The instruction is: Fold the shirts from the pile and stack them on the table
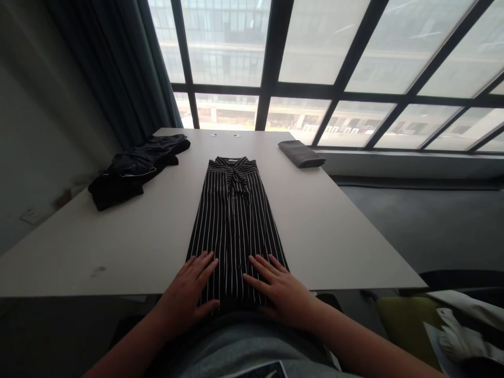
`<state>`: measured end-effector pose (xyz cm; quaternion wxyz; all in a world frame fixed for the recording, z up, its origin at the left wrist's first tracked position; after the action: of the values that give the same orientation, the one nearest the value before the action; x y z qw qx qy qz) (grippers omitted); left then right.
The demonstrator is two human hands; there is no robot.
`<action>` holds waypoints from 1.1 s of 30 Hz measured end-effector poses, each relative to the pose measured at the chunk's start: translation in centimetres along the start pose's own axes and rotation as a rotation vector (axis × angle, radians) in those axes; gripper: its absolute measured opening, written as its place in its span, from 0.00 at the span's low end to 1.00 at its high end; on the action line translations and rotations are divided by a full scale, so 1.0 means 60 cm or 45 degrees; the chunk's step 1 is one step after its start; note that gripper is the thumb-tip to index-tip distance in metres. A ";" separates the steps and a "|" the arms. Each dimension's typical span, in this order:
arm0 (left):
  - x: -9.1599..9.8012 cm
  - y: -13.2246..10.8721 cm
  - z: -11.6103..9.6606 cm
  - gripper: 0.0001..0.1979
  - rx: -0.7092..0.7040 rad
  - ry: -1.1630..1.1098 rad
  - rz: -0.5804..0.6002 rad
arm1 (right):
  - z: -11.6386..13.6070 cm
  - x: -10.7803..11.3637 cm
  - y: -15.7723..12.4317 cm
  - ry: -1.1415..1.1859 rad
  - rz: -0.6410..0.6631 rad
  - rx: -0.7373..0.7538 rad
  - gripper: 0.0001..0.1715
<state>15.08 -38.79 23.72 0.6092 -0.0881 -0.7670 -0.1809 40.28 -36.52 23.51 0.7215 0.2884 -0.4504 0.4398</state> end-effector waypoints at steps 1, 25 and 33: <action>-0.004 0.000 -0.006 0.45 -0.007 0.017 0.001 | 0.000 -0.001 0.001 -0.010 0.003 0.005 0.46; 0.012 -0.062 0.011 0.34 -0.361 0.176 -0.075 | 0.020 0.034 -0.054 -0.057 -0.016 0.336 0.46; 0.032 -0.079 0.082 0.37 -0.274 0.289 -0.141 | -0.051 0.009 -0.119 -0.367 -0.140 0.203 0.44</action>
<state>8.47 -41.38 23.86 0.6682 -0.0894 -0.6731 -0.3039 48.00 -37.01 22.56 0.6472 0.4291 -0.4964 0.3882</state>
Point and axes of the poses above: each hand's wrist, its own y-axis towards the middle knuckle, its own x-axis out of the back of the hand, z = x × y, the point moved 6 cm from there along y, towards the middle knuckle, and after that the axes turned 12 degrees about x, right-handed, at the moved point
